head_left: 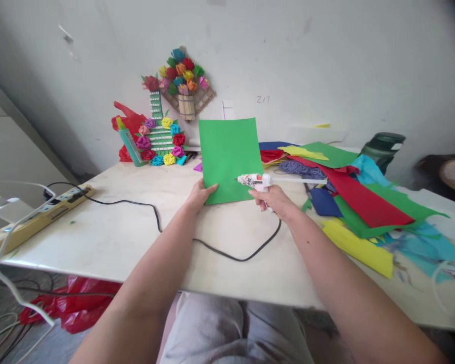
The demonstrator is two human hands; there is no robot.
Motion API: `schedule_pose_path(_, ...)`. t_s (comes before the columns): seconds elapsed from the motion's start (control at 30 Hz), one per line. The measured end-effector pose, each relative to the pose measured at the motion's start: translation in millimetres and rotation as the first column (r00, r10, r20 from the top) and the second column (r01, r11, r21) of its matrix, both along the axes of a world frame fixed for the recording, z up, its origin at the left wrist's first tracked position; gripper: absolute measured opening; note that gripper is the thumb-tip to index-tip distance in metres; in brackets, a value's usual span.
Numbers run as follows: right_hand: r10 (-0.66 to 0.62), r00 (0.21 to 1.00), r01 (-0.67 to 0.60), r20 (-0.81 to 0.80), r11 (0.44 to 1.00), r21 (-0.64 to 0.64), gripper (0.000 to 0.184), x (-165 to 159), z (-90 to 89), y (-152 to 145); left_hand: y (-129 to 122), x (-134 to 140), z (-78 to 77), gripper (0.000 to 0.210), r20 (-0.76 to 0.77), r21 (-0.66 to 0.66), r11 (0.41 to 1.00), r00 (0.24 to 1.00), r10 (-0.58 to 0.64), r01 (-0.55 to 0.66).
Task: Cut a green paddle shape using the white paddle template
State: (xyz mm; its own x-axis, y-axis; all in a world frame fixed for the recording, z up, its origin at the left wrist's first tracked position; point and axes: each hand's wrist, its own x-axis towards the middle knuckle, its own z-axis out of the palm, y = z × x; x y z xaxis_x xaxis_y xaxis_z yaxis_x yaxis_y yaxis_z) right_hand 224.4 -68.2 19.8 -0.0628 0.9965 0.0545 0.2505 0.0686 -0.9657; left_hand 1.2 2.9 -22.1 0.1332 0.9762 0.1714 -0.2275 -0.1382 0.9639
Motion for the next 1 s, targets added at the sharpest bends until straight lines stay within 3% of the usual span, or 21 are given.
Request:
schedule_pose_path(0.2, -0.011, 1.000, 0.010, -0.014, 0.997, -0.078, 0.021, -1, -0.5, -1, 0, 0, 2.1, 0.054, 0.006, -0.048, 0.999, 1.000, 0.010, -0.009)
schedule_pose_path(0.47, -0.103, 0.987, 0.116, 0.124, 0.988, -0.103, 0.016, -9, 5.2, -5, 1, -2, 2.7, 0.048, -0.041, -0.079, 0.997, 0.999, 0.022, -0.026)
schedule_pose_path(0.73, -0.099, 0.988, 0.110, 0.118, 0.990, -0.090, 0.020, -4, 10.6, -7, -2, -5, 10.2, 0.040, -0.149, -0.176, 0.984, 0.988, -0.028, 0.001)
schedule_pose_path(0.83, -0.078, 0.990, 0.092, 0.116, 0.988, -0.127, 0.019, -3, 10.2, -7, -1, -4, 12.8, 0.037, -0.285, -0.189, 0.980, 0.959, 0.000, -0.056)
schedule_pose_path(0.9, -0.065, 0.991, 0.083, 0.121, 0.985, -0.151, 0.019, -3, 9.4, -6, -1, -3, 16.5, 0.041, -0.500, -0.178, 0.972, 0.865, 0.046, -0.155)
schedule_pose_path(0.93, -0.060, 0.990, 0.079, 0.125, 0.985, -0.156, 0.020, -4, 9.0, -6, -2, -3, 19.2, 0.044, -0.636, -0.138, 0.964, 0.766, 0.089, -0.226)
schedule_pose_path(1.0, -0.055, 0.989, 0.075, 0.137, 0.986, -0.149, 0.021, -5, 8.6, -6, -5, -1, 25.5, 0.056, -0.875, 0.086, 0.933, 0.420, 0.239, -0.350)
